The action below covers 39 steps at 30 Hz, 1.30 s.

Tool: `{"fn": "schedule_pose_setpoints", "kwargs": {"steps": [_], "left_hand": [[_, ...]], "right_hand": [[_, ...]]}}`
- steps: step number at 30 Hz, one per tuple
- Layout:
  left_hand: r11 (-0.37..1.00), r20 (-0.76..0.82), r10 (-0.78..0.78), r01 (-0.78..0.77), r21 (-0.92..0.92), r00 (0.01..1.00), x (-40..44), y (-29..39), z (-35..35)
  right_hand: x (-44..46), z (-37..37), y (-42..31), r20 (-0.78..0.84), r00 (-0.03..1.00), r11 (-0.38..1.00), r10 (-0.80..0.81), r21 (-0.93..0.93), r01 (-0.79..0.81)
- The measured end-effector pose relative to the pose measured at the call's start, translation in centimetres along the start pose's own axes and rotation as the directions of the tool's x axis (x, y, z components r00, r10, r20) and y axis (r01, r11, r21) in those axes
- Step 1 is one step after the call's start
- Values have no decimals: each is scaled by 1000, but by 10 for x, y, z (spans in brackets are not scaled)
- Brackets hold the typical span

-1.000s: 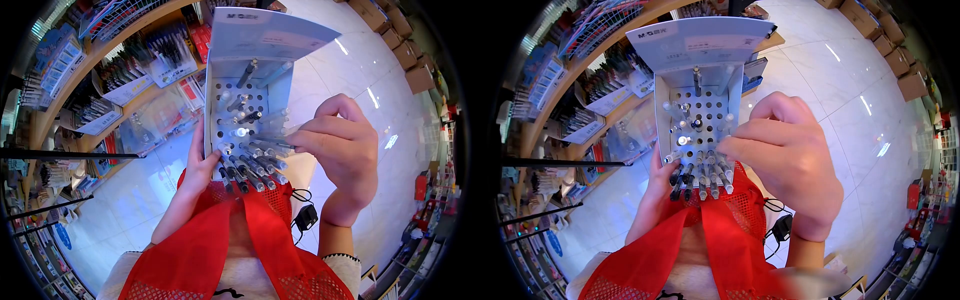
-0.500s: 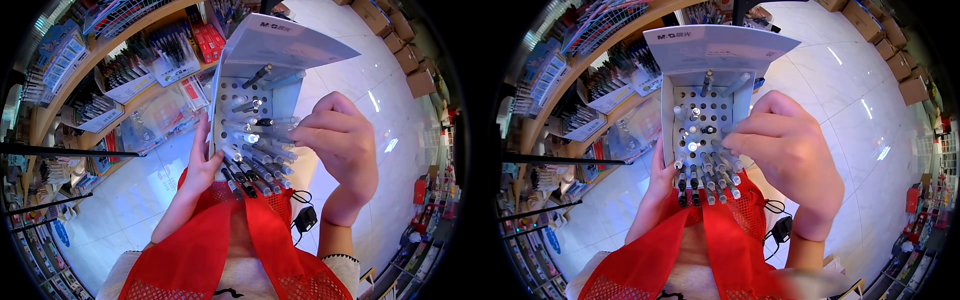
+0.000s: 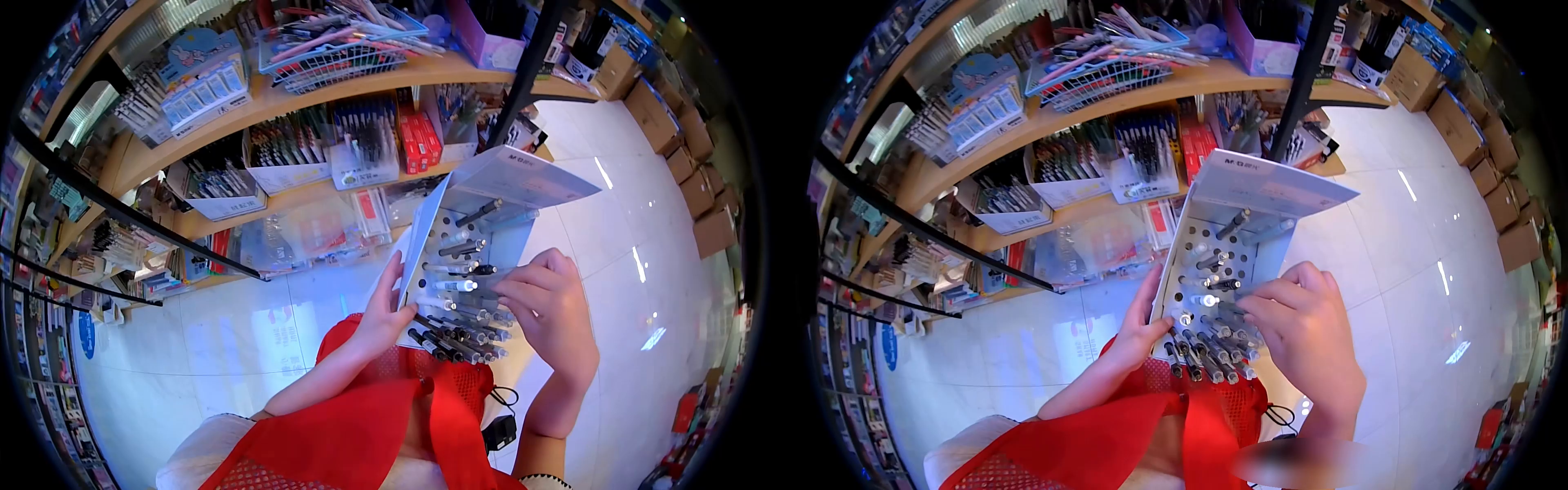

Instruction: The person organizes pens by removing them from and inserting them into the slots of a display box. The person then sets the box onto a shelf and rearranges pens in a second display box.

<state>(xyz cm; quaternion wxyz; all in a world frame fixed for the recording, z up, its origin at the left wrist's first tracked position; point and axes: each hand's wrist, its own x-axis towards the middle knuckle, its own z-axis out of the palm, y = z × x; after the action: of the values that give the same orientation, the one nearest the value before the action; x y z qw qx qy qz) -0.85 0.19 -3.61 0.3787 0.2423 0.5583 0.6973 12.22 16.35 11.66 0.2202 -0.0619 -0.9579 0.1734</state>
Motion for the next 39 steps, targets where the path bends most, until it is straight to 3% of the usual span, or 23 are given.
{"fn": "schedule_pose_setpoints", "kwargs": {"steps": [6, 8, 11, 14, 16, 19, 22, 26, 28, 29, 32, 39], "left_hand": [[1000, -14, 13, -13, 21, 1000, 0, 0, -4], [997, -19, -37, 36, -62, 999, -3, 7, -4], [993, -38, -33, 29, -116, 999, -3, 1, -2], [993, -62, -19, 12, -115, 998, -4, -2, 1], [994, 16, -25, 26, -110, 1000, -4, 4, -1], [996, 60, -3, 9, -87, 998, -4, 4, -2], [998, 62, -20, 24, -58, 998, -5, 3, -3], [997, 60, -29, 33, -76, 998, -1, -7, -7], [973, 73, -108, 120, -196, 991, -3, 8, -1], [953, 82, -146, 162, -255, 986, -4, 14, 2], [963, 87, -156, 171, -209, 984, -2, 18, 6], [999, 119, 8, -3, -43, 993, 1, -1, -3]], "right_hand": [[0, -10, -5, -282, 959, 996, 5, 85, 20], [0, -14, -8, -350, 937, 997, 4, 68, 21], [4, -8, -7, -369, 929, 998, -17, 56, 41], [10, 1, -7, -240, 969, 997, -57, 30, 66], [14, 6, -6, -152, 984, 995, -87, 24, 92], [15, 12, -9, -28, 998, 996, 57, 65, -55], [17, 13, -9, -49, 996, 994, 68, 92, -63], [17, 14, -10, -306, 952, 995, 20, 95, 9], [16, 17, -6, -394, 919, 994, 31, 112, 14], [15, 19, -5, -410, 912, 994, 20, 106, 26], [15, 22, -6, -439, 898, 993, -37, 82, 81], [19, 24, -5, -426, 884, 960, -192, 104, 259]]}}
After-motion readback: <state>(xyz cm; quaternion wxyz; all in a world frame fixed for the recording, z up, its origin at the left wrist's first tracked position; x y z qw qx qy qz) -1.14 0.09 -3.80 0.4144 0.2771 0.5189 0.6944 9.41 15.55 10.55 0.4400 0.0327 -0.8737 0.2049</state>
